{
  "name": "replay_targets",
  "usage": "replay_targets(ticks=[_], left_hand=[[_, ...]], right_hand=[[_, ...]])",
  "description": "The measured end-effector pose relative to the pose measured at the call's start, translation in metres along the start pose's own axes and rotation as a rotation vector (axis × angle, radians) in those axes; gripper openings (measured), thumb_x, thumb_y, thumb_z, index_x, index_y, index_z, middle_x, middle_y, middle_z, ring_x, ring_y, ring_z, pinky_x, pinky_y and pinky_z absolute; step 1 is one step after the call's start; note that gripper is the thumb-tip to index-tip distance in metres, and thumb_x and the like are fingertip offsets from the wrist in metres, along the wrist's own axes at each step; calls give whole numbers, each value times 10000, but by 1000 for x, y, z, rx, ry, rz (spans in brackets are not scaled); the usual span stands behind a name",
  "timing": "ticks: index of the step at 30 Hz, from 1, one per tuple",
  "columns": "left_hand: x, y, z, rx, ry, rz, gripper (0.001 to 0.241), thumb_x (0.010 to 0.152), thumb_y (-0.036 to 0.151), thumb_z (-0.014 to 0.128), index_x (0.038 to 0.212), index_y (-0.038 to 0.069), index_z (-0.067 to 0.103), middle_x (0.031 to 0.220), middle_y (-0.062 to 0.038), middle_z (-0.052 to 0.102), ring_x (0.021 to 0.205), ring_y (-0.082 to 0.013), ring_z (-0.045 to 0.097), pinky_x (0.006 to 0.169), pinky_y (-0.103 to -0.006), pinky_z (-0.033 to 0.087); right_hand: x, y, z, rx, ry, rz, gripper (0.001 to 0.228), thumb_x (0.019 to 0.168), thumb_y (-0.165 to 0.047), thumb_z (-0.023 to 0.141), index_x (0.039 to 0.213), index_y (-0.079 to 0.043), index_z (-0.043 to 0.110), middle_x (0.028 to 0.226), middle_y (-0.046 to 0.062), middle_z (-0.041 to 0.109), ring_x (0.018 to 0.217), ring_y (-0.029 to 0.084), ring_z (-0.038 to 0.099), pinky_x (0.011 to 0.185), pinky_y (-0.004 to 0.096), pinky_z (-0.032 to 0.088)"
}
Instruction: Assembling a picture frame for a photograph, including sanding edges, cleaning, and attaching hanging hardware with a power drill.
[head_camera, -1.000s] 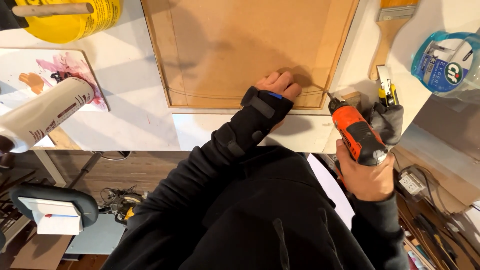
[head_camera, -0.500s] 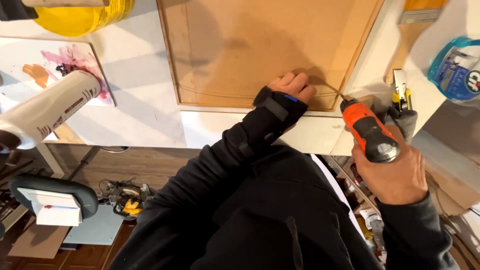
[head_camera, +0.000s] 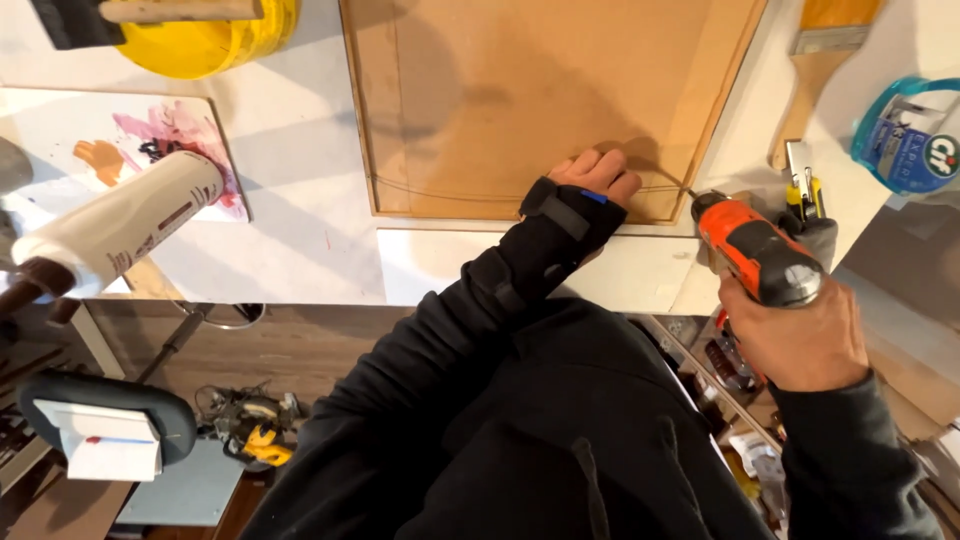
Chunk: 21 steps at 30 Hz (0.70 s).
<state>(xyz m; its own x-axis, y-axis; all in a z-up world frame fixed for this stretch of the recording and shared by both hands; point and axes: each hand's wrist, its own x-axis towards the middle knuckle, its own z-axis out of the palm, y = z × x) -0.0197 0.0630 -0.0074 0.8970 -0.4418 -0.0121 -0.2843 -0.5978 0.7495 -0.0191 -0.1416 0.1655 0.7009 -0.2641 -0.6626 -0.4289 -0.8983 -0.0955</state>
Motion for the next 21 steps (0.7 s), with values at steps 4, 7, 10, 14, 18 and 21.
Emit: replay_targets(ticks=[4,7,10,14,18,21], left_hand=[[-5,5,-6,-17,-48,19,299,750,87,636,1046,125,651,1056,-75,580,1015,-296,586,770,-426,494],[2,13,6,19,40,65,298,788,101,643,1085,121,657,1084,-69,587,1007,-292,580,780,-434,485],[2,36,16,30,95,77,287,814,151,658,1096,100,652,1104,-78,589,1019,-292,582,808,-434,482],[10,40,55,108,146,20,208,888,153,656,1091,106,650,1139,-68,590,1058,-285,579,844,-439,463],[10,46,45,111,86,21,323,813,149,666,1134,116,654,1144,-68,579,1071,-282,569,856,-430,454],[10,47,47,6,92,-9,335,841,178,693,1168,123,647,1150,-62,560,1044,-288,547,841,-441,429]], right_hand=[[-15,12,1,9,15,-41,424,901,-301,788,1273,-104,737,926,251,727,957,391,717,780,453,550],[-31,35,19,220,159,-170,410,938,-283,787,1275,-59,716,1007,204,741,989,303,739,831,410,559],[-62,51,35,344,218,-202,370,966,-210,766,1286,-33,706,1023,144,744,915,208,715,877,373,558],[-88,67,56,475,254,-222,375,963,-160,749,1304,-12,695,1070,123,734,945,175,689,865,337,546],[-93,100,80,399,240,-211,393,918,-193,789,1251,-10,692,1009,126,748,880,162,715,828,332,565],[-95,105,83,383,230,-123,430,875,-216,817,1235,-6,707,918,143,745,830,175,727,763,345,558]])
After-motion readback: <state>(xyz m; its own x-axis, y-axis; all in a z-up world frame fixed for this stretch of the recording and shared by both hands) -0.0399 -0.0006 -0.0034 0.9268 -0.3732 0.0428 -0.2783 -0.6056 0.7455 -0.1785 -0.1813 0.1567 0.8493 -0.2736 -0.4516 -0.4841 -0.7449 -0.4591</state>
